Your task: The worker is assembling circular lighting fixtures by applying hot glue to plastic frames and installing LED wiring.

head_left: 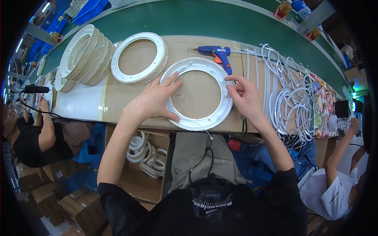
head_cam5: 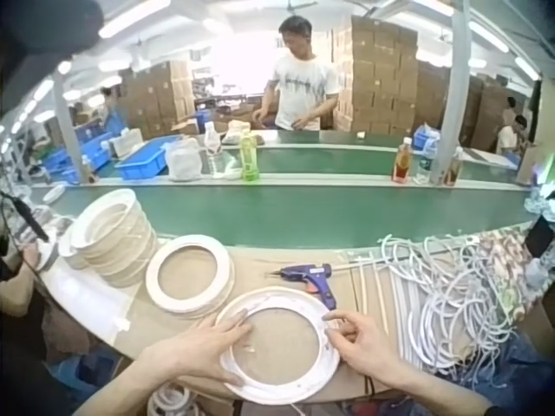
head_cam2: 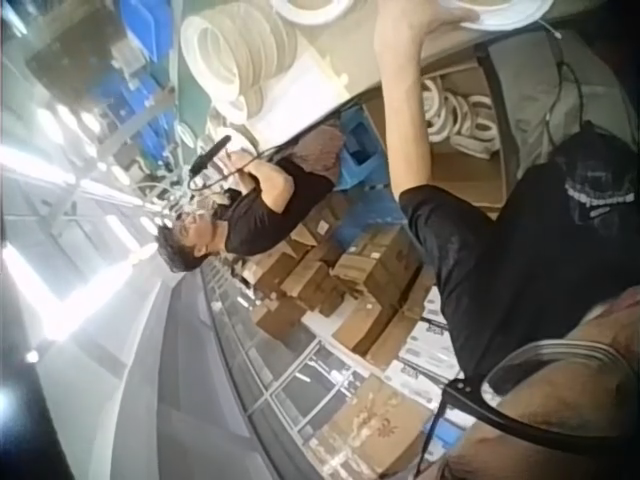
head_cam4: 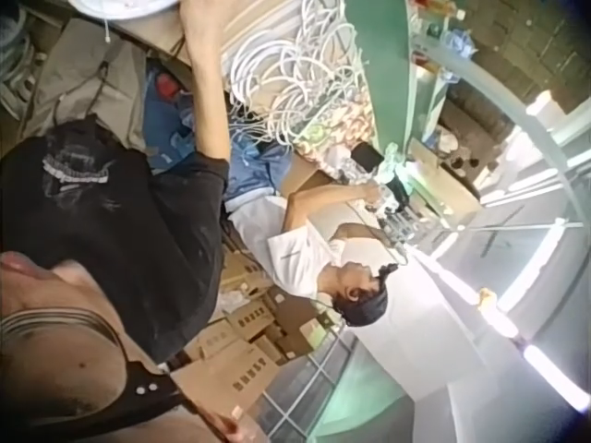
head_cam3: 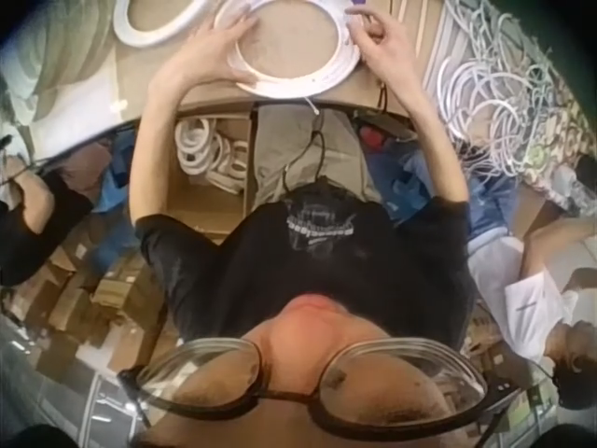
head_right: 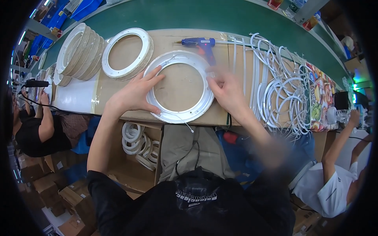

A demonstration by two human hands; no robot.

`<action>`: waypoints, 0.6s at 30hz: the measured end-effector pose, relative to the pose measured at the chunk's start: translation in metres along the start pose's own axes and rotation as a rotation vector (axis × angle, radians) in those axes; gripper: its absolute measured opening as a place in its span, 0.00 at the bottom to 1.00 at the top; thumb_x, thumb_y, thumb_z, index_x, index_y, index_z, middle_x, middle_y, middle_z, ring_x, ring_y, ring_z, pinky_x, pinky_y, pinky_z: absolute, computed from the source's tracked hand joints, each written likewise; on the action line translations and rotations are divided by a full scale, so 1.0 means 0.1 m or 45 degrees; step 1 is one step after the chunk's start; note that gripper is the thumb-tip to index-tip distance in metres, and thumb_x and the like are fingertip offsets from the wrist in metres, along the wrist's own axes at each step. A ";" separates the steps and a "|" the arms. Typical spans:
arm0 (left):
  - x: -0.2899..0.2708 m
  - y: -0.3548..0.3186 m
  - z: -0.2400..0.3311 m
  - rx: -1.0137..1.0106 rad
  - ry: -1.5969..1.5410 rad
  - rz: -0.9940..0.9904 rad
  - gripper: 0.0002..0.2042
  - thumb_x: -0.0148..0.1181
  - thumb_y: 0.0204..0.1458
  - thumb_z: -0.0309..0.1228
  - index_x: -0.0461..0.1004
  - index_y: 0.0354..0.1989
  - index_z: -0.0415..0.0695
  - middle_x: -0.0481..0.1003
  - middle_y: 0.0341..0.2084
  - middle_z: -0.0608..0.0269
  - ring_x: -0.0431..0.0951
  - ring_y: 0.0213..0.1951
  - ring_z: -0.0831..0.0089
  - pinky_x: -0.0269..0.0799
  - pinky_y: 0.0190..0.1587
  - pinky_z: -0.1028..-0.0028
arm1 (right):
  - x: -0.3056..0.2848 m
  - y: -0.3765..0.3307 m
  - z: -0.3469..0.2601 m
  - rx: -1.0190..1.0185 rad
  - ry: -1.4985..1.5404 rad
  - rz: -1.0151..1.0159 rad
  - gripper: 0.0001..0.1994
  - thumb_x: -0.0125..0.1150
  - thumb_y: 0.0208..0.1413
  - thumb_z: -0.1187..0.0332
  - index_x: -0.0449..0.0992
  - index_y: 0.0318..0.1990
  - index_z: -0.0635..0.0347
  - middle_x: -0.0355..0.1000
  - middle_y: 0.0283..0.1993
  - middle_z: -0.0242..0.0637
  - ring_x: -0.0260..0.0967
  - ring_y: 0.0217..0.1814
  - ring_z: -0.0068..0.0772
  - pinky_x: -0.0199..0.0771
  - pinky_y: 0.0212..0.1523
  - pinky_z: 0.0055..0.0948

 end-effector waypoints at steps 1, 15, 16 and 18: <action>0.01 0.00 0.00 0.003 0.014 0.002 0.51 0.78 0.28 0.43 0.59 0.66 0.43 0.50 0.70 0.53 0.55 0.66 0.39 0.55 0.68 0.52 | -0.02 0.00 0.01 0.001 -0.002 0.001 0.13 0.58 0.59 0.72 0.74 0.51 0.64 0.72 0.22 0.29 0.62 0.20 0.12 0.58 0.21 0.16; 0.03 0.03 -0.02 -0.013 0.022 -0.022 0.52 0.78 0.28 0.42 0.58 0.67 0.46 0.47 0.71 0.52 0.54 0.66 0.37 0.57 0.68 0.52 | 0.01 0.05 -0.09 -0.261 -0.520 0.044 0.12 0.60 0.56 0.71 0.78 0.46 0.67 0.73 0.22 0.42 0.70 0.21 0.29 0.68 0.25 0.28; 0.02 0.02 -0.02 -0.021 0.011 -0.040 0.51 0.78 0.29 0.43 0.58 0.67 0.46 0.47 0.71 0.52 0.53 0.66 0.37 0.58 0.68 0.53 | 0.00 0.04 -0.12 -0.263 -0.523 0.043 0.12 0.60 0.56 0.71 0.78 0.46 0.67 0.73 0.22 0.42 0.70 0.21 0.29 0.68 0.25 0.28; 0.03 0.02 -0.02 -0.032 -0.005 -0.057 0.51 0.77 0.30 0.43 0.58 0.67 0.46 0.47 0.71 0.52 0.53 0.66 0.37 0.58 0.67 0.53 | -0.02 0.02 -0.16 -0.193 -0.432 0.054 0.12 0.60 0.56 0.72 0.78 0.46 0.68 0.73 0.22 0.42 0.70 0.21 0.30 0.68 0.25 0.29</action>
Point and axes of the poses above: each hand's wrist, its own y-axis towards the middle knuckle, its own x-axis out of the palm, z = x × y, the point moved 2 cm from there along y, towards the middle knuckle
